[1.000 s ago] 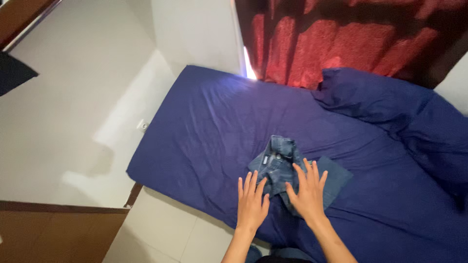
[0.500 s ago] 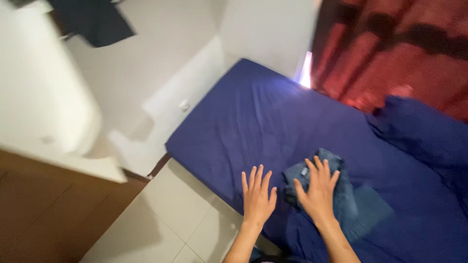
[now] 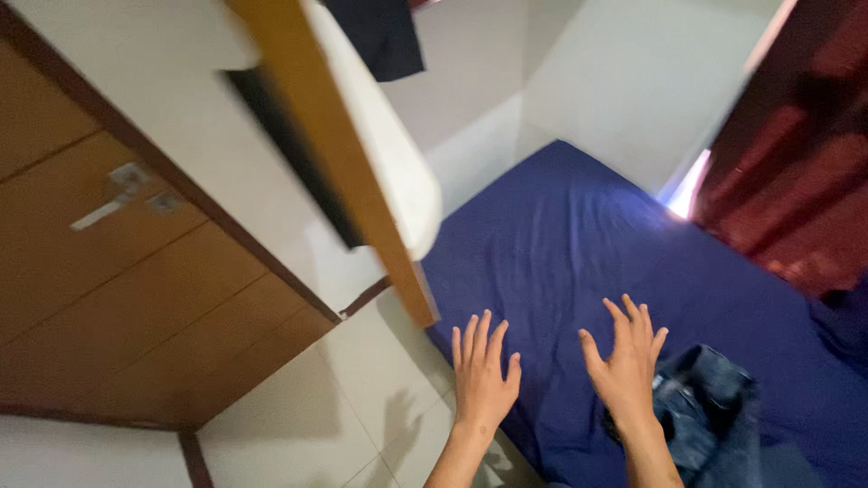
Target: The person picks up several clothing items including a shirt, jeans, and hoodies from a closet shelf and places them on a bed.
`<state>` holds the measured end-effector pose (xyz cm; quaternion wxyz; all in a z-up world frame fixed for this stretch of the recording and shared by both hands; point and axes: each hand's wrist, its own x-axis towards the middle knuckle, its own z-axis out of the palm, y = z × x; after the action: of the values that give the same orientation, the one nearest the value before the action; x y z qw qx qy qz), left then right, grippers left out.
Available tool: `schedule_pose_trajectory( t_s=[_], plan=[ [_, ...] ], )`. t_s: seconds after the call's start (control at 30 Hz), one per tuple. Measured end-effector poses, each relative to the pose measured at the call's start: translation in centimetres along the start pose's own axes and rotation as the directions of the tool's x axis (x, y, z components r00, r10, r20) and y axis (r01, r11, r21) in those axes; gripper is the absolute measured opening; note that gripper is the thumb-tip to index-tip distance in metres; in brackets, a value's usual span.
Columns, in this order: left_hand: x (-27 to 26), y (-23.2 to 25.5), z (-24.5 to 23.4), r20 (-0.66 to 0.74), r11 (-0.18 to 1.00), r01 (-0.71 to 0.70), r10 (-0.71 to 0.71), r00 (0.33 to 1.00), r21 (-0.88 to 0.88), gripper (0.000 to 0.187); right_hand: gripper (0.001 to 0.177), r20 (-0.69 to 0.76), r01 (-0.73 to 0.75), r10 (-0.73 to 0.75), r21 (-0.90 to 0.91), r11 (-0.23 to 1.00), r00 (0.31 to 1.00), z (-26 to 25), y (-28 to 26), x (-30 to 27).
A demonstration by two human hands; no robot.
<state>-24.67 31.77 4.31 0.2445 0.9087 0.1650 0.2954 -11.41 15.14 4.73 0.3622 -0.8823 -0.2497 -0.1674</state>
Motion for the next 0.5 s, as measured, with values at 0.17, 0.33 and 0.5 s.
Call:
schedule_pose_trajectory(
  t_s=[0.17,0.33,0.5],
  plan=[
    [0.5,-0.8,-1.9,-0.053,0.999,0.054,-0.054,0.997,-0.001,0.051,0.056,0.002,0.040,-0.040,0.089,0.995,0.999,1.6,-3.5,0.1],
    [0.7,-1.0,-3.5,-0.031,0.993,0.116,-0.116,0.993,-0.001,0.050,0.051,0.049,0.077,-0.083,0.120,0.990,0.995,2.2,-5.8,1.1],
    [0.9,-1.6,-4.0,-0.034,0.991,0.129,-0.128,0.991,0.037,0.050,0.049,0.060,0.147,-0.160,0.179,0.973,0.985,2.1,-7.5,2.2]
  ],
)
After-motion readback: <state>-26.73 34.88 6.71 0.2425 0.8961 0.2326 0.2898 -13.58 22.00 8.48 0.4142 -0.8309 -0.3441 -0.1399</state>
